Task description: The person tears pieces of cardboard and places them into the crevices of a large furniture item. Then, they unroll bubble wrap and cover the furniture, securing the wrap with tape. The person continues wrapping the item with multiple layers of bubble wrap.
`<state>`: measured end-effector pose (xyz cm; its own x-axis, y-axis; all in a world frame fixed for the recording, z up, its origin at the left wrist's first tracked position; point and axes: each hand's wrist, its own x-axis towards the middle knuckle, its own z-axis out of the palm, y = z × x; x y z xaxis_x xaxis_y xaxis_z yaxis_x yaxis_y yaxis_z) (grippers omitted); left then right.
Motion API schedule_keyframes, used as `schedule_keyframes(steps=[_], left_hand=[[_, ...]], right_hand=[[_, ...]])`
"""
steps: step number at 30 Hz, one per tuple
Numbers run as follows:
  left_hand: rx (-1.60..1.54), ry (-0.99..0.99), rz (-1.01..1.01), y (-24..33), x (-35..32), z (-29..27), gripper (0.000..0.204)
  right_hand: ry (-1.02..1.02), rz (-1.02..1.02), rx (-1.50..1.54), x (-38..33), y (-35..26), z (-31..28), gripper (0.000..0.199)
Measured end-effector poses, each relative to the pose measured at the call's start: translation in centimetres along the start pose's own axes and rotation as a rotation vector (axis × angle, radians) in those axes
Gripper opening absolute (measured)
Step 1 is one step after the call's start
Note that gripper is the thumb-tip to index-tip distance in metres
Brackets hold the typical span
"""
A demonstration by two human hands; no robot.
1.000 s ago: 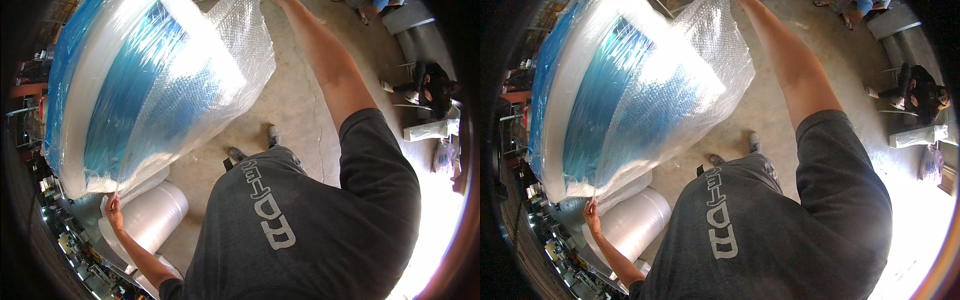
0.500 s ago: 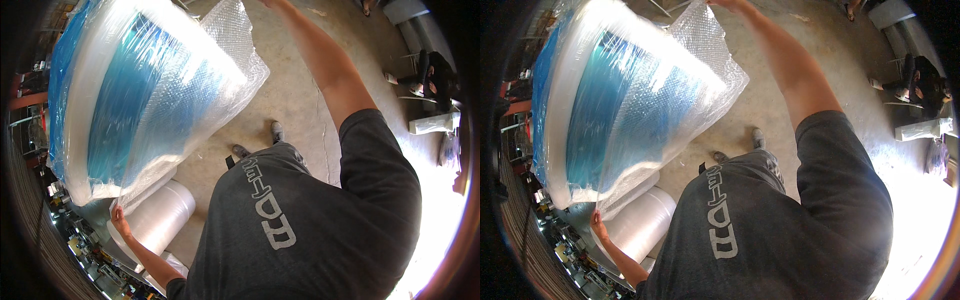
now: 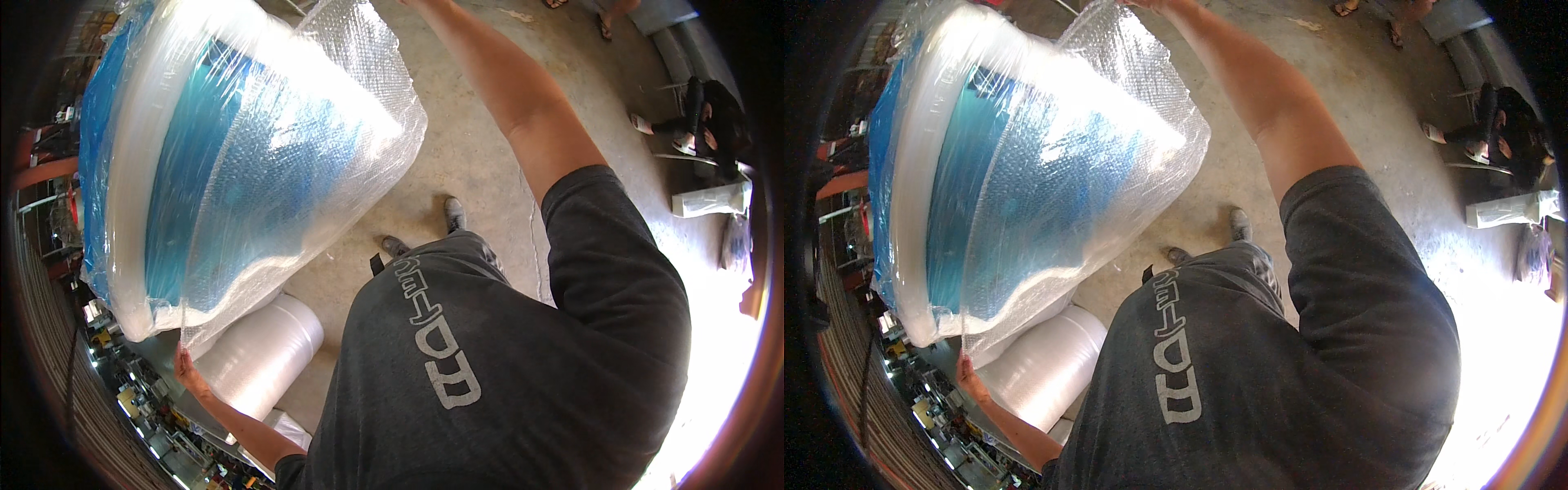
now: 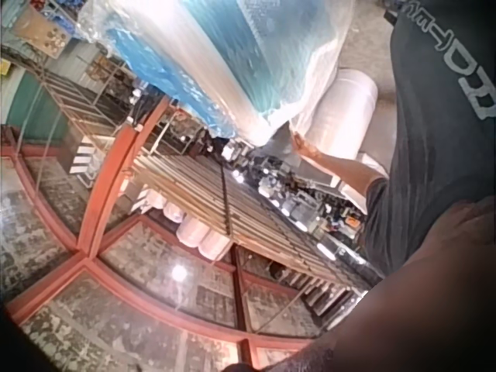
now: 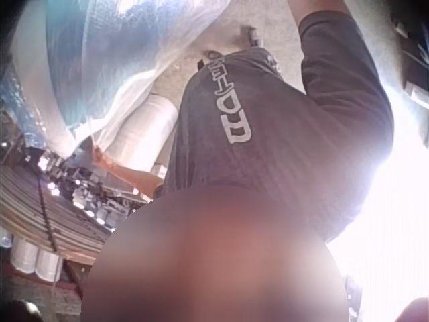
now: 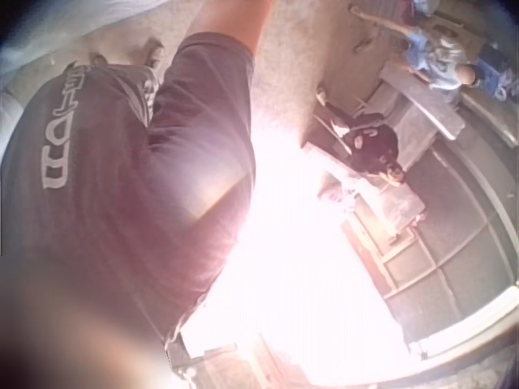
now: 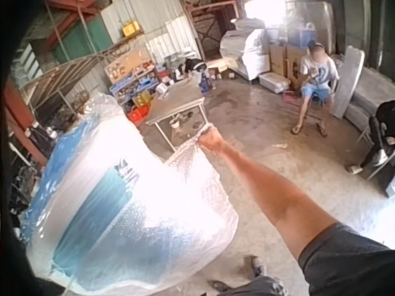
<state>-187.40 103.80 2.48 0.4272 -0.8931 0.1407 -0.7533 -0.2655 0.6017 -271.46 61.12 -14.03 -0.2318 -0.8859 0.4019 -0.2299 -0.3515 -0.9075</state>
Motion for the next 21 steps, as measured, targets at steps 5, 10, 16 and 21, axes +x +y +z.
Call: schedule_keyframes(steps=[5,10,16,21], left_hand=[[0.009,-0.057,0.053,-0.8,0.3,0.4,0.034],[0.049,-0.012,-0.021,-0.7,0.4,0.5,0.038],[0.042,-0.029,-0.150,-0.3,0.4,0.8,0.043],[0.159,0.019,-0.209,-0.1,-0.2,1.3,0.044]], right_hand=[[-0.033,-0.094,-0.066,0.7,2.2,0.6,0.034],[-0.223,-0.144,-0.268,2.3,5.2,1.2,0.034],[-0.099,-0.626,-1.037,6.6,8.9,4.6,0.016],[-0.146,-0.569,-0.760,9.2,14.3,7.5,0.008]])
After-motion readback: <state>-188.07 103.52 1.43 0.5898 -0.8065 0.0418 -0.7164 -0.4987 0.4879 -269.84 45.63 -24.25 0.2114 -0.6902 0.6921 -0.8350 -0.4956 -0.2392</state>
